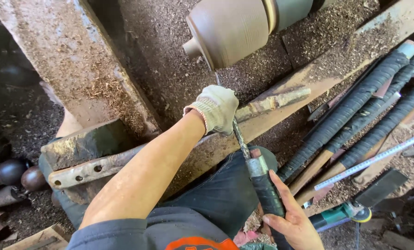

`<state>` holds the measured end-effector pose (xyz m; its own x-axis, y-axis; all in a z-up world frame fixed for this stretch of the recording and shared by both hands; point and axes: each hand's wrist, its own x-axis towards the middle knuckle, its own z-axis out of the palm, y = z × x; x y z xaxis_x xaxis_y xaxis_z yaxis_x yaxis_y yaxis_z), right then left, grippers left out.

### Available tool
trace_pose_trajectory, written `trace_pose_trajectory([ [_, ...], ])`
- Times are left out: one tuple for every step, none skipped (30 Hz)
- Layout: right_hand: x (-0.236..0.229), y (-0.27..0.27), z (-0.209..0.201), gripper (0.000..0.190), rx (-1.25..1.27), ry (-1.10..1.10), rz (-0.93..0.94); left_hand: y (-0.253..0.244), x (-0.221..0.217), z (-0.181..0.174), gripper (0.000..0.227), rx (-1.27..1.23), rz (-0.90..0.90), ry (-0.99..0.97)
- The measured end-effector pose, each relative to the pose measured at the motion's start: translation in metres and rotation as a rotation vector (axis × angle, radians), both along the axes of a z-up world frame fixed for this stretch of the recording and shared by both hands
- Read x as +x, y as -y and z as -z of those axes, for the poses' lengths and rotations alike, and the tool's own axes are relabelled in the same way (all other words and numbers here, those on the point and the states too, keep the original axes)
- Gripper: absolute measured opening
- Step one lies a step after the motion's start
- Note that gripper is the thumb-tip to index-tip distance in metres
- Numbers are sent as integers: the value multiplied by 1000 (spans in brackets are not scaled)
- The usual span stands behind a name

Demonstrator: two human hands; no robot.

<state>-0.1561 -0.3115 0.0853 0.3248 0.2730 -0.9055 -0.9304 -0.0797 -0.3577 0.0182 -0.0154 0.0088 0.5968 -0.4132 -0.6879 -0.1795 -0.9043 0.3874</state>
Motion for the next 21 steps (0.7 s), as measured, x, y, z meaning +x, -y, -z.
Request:
trace_pose_trajectory([
  [1, 1, 1, 106, 5, 0, -1, 1, 0, 1, 32, 5, -1, 0],
  [2, 2, 2, 108, 15, 14, -24, 2, -1, 3, 31, 10, 0, 10],
  [3, 2, 3, 110, 25, 28, -47, 2, -1, 4, 30, 15, 1, 20],
  [2, 4, 5, 110, 30, 28, -50, 2, -1, 3, 30, 20, -2, 20],
  [1, 6, 7, 111, 46, 13, -36, 3, 0, 1, 32, 33, 3, -1],
  [0, 8, 8, 111, 58, 0, -18, 4, 1, -1, 34, 42, 11, -20],
  [0, 8, 8, 111, 60, 2, -18, 4, 0, 1, 34, 44, 11, -17],
  [2, 9, 9, 109, 70, 13, -22, 4, -1, 2, 35, 38, -4, -6],
  [3, 10, 10, 106, 80, 24, -25, 4, -1, 3, 35, 32, -19, 5],
  [5, 9, 10, 106, 85, 29, -32, 5, -1, 2, 35, 37, -26, 10],
  [7, 9, 11, 109, 67, 13, -38, 5, -1, 0, 35, 44, -30, 6],
  [7, 8, 10, 112, 48, -6, -43, 6, -3, -1, 36, 49, -33, 1],
  [8, 9, 12, 112, 50, -3, -49, 6, -4, 0, 36, 51, -38, 3],
  [9, 10, 13, 112, 57, 15, -70, 6, -5, 1, 35, 51, -41, 22],
  [10, 11, 15, 112, 63, 33, -92, 6, -5, 2, 34, 51, -44, 40],
  [10, 10, 14, 112, 62, 37, -86, 6, -4, 1, 34, 51, -38, 44],
  [10, 9, 14, 112, 46, 49, -115, 6, -3, 1, 33, 57, -29, 7],
  [9, 8, 12, 112, 26, 60, -139, 7, -2, 1, 32, 60, -15, -32],
  [7, 6, 11, 112, 20, 61, -129, 5, -2, 0, 32, 55, -4, -30],
  [5, 4, 9, 110, 40, 84, -124, 4, -1, -1, 31, 40, 2, -23],
  [3, 2, 7, 109, 59, 106, -119, 3, 0, -1, 31, 24, 8, -16],
])
